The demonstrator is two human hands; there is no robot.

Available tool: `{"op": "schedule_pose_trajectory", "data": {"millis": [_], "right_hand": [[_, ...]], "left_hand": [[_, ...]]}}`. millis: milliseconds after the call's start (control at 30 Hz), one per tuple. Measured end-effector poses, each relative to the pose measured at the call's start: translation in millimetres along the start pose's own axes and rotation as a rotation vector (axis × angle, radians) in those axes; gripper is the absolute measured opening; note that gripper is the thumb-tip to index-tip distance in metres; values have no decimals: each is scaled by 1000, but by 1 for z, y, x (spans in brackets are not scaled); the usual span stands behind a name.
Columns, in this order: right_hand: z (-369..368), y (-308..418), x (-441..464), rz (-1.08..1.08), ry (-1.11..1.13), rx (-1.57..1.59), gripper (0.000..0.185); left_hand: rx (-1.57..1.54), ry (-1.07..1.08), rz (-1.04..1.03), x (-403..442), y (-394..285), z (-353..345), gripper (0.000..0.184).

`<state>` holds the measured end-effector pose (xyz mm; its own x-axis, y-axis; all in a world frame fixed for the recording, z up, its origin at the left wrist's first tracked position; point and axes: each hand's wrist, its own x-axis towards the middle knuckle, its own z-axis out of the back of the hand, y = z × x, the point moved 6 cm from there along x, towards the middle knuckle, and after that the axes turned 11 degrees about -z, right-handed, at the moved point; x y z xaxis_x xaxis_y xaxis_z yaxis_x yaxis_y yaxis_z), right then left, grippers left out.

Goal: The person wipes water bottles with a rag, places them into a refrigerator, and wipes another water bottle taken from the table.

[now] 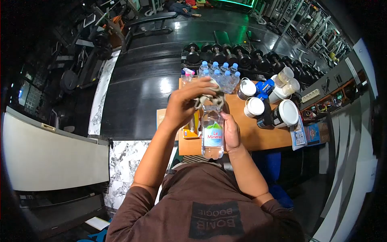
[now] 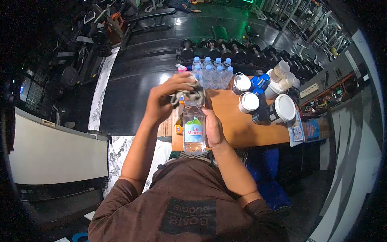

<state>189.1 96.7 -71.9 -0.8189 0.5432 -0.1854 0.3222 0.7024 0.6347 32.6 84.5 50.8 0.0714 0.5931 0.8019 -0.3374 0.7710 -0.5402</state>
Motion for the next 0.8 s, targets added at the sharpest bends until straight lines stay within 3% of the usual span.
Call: {"op": "schedule_pose_trajectory", "data": {"millis": [67, 233, 333, 400, 533, 667, 700, 800], "right_hand": [[4, 2, 1, 140, -146, -28, 51], [16, 9, 1, 206, -12, 66, 52], [3, 25, 1, 288, -124, -52, 52], [-6, 25, 2, 274, -147, -33, 53], [-7, 21, 1, 244, -89, -92, 52], [4, 14, 6, 199, -64, -18, 49], [5, 15, 10, 184, -32, 29, 48], [8, 31, 9, 279, -138, -72, 49]], "left_hand": [[-2, 117, -42, -5, 4, -20, 34], [-7, 167, -68, -30, -20, -37, 29], [-174, 180, 12, -36, -18, -31, 26], [-228, 90, 127, -37, -8, -17, 29], [-67, -52, 34, -20, 0, 2, 36], [6, 91, 46, -27, -6, -21, 49], [-26, 87, 80, -32, -4, -25, 32], [-57, 123, 110, -49, -13, -33, 35]]}}
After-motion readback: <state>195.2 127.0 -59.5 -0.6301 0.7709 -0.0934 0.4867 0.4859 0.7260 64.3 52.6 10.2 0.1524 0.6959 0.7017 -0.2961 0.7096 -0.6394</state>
